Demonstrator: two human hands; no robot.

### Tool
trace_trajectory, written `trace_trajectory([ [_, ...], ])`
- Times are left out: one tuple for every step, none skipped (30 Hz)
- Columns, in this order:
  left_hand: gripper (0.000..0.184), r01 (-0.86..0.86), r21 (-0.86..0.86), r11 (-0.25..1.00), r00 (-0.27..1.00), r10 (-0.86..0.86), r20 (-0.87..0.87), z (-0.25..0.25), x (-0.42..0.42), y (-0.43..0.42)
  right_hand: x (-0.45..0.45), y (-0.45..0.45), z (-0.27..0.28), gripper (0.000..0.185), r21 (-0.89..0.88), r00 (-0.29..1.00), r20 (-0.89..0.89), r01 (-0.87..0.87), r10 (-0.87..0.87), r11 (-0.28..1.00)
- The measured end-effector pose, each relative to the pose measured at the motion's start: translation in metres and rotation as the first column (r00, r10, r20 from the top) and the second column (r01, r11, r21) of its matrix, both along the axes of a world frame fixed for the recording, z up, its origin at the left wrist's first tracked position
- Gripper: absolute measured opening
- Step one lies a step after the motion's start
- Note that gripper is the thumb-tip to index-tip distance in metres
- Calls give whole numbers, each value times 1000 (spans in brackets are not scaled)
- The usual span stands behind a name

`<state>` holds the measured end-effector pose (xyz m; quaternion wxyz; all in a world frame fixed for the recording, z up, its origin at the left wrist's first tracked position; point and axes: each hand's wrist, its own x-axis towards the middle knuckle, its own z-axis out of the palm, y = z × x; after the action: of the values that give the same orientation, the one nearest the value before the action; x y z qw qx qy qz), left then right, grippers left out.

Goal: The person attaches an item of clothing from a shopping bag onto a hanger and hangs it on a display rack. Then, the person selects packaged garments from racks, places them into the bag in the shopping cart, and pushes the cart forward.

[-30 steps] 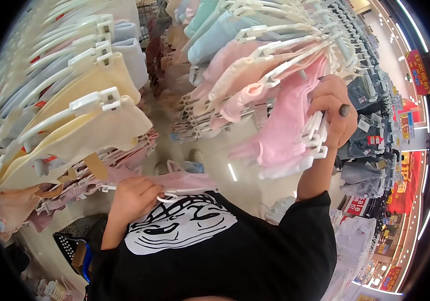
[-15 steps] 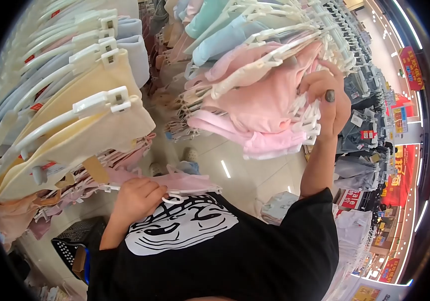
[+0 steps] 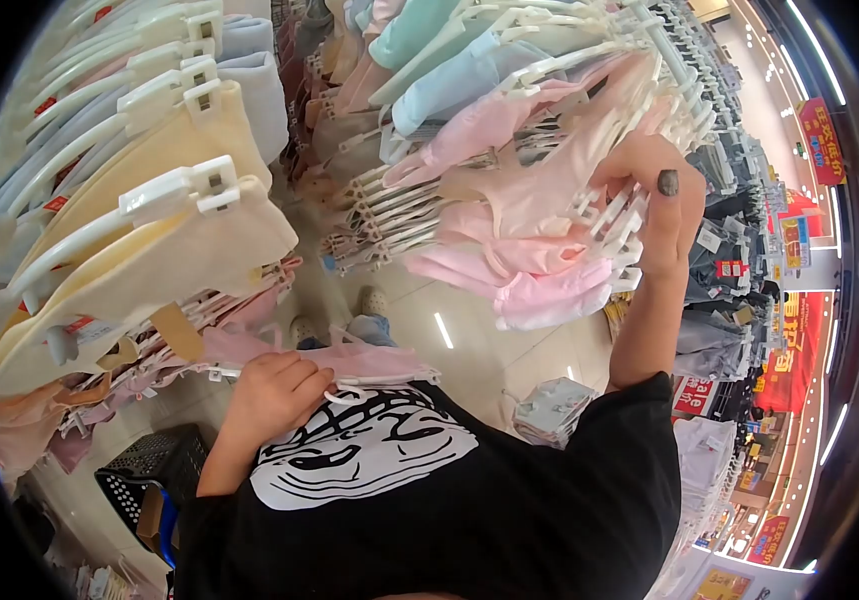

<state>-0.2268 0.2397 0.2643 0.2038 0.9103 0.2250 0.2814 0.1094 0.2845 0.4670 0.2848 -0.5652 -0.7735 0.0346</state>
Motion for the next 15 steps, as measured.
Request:
trace_trajectory([
  [15,1,0,1000,1000,-1,5,-1,0,0,-3,0,1,61,-13,999,21,-25,25,1000],
  [14,4,2,1000,1000,-4,10,-1,0,-1,-5,0,1,60,2,999,30,-36,36,999],
  [14,5,7,1000,1000,-5,7,-2,1,-1,-7,1,1,58,17,998,40,-47,46,999],
  [14,5,12,1000,1000,-5,4,-2,2,-2,-9,1,0,56,33,997,50,-59,57,998],
  [14,4,17,1000,1000,-4,2,-1,4,-2,-9,2,1,55,40,997,45,-63,61,997],
  [14,7,20,1000,1000,-7,3,-2,4,-3,-10,2,0,54,47,997,39,-68,66,997],
  [14,8,24,1000,1000,-8,4,-2,5,-3,-10,3,-1,52,55,997,33,-75,73,996],
  [13,8,27,1000,1000,-8,4,-3,5,-4,-6,2,-2,50,29,996,16,-88,88,996],
  [13,10,28,1000,1000,-10,-5,-3,5,-4,-7,4,-3,49,84,995,47,-90,87,992],
  [13,12,29,1000,1000,-12,-13,-3,5,-5,-10,7,-4,49,139,993,79,-94,84,986],
  [13,14,30,999,1000,-14,-21,-3,5,-6,-12,9,-5,50,194,991,109,-98,78,976],
  [15,15,18,1000,1000,-14,-20,-5,5,-7,-5,9,-5,53,181,990,127,-86,63,980],
  [17,16,7,1000,1000,-16,-18,-8,5,-9,-11,11,-4,54,210,991,127,-70,43,975],
  [20,19,-5,1000,1000,-19,-16,-9,5,-10,-23,14,-2,55,239,992,125,-52,23,970],
  [17,10,13,1000,1000,-10,-10,-10,6,-11,-31,16,0,56,268,992,123,-34,1,963],
])
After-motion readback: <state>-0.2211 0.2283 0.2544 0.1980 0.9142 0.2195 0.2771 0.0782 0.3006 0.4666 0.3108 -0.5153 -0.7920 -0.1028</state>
